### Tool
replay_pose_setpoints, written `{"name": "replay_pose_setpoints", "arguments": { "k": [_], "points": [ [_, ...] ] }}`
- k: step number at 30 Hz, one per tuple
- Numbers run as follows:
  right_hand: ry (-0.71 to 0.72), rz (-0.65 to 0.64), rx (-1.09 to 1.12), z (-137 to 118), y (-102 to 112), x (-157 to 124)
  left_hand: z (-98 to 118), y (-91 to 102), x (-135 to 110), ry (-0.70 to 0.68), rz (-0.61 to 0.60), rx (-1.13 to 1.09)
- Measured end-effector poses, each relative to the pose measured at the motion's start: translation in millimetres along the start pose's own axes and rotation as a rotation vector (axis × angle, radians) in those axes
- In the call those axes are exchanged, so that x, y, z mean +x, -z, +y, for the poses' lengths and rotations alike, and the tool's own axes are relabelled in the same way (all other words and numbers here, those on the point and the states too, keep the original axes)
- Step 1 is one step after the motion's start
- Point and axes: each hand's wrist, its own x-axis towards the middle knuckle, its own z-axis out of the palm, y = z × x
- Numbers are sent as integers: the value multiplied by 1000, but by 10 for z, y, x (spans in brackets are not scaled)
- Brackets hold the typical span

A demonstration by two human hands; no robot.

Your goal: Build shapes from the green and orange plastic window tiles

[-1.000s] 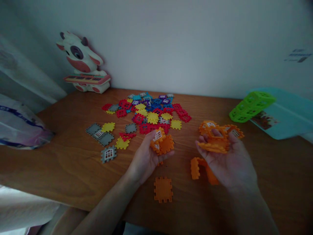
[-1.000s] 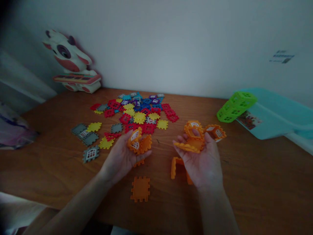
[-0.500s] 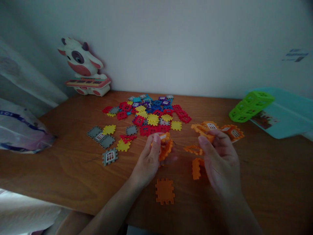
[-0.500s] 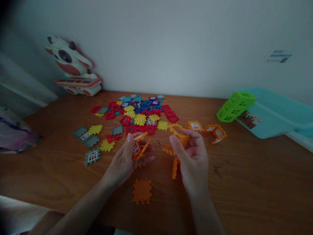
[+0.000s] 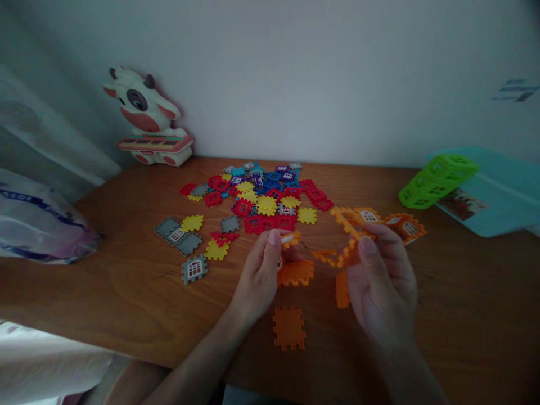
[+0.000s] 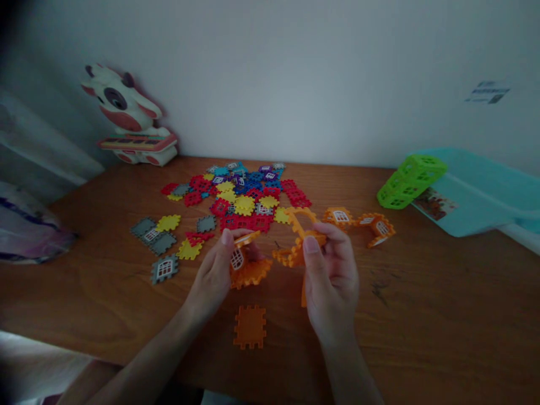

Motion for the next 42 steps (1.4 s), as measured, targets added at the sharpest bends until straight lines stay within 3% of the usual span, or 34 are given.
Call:
{"name": "replay_pose_setpoints", "arguments": {
  "k": [7,13,18,23,26,29,36,39,42],
  "points": [
    [39,-8,-58,-94,-38,-109,34,-12,-3,-45,52,30],
    [115,-83,-134,2,-16,-155,69,-31,-22,-78,94,-92],
    [92,73,-138,45,-23,-146,111,-41,-28,-114,119,-160],
    [-47,107,-16,8,-68,-98,96,-28,-16,-140,141,-212],
    [-110,91,59,23,-68,-57,72,-17,9,-78,178,-292],
    [-174,74,126,44,-51,-24,78,-10,59,73,215,-500],
    [-243,57,141,49,-42,13,115,38,189,305,283,-780],
    [-284,60,162,76,-35,6,90,42,187,296,281,-765],
    [-321,45,163,101,-32,-7,79,38,138,170,248,-602]
  ]
}}
